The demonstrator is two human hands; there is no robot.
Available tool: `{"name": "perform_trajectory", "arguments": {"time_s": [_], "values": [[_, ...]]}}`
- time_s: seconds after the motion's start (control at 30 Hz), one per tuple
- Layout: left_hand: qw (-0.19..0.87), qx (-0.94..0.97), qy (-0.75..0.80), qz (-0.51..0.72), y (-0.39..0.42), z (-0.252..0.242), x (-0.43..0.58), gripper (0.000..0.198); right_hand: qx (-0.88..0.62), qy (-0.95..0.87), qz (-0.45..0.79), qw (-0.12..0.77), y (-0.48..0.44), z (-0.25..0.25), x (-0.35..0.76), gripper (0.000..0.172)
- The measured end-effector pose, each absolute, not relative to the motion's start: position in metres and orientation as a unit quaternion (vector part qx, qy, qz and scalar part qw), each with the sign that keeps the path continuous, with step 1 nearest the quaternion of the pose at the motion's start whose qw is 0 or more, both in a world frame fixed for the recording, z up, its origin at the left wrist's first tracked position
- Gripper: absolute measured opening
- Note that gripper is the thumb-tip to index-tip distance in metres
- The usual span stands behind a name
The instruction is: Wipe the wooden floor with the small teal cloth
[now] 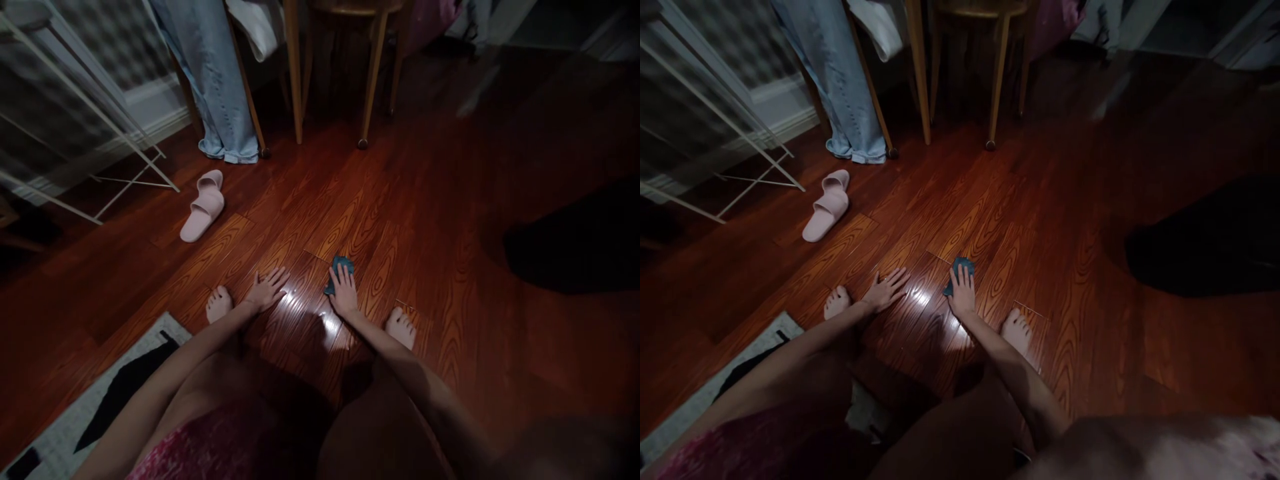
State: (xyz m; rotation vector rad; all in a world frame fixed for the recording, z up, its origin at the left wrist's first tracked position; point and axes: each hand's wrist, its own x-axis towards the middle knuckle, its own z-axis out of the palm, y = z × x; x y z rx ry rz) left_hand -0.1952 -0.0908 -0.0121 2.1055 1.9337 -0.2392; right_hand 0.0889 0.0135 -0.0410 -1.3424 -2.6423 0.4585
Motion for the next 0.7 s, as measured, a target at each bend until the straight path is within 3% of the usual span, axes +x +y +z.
{"name": "perform_trajectory", "arguments": {"time_s": [0.27, 0.53, 0.6, 0.7], "values": [[0.114, 0.732, 0.667, -0.074, -0.091, -0.02, -0.199, 0.057, -0.157, -0.97, 0.181, -0.034, -0.04, -0.03, 0.083, 0.101], [0.133, 0.728, 0.666, -0.091, -0.09, -0.011, -0.196, 0.058, -0.446, -0.879, 0.157, 0.062, 0.006, -0.035, 0.095, 0.088], [0.127, 0.729, 0.667, -0.087, -0.09, -0.011, -0.196, 0.058, -0.443, -0.882, 0.149, 0.059, -0.006, -0.037, 0.101, 0.091], [0.124, 0.729, 0.667, -0.087, -0.091, -0.013, -0.197, 0.058, -0.289, -0.944, 0.158, 0.008, -0.034, -0.038, 0.101, 0.097]]}}
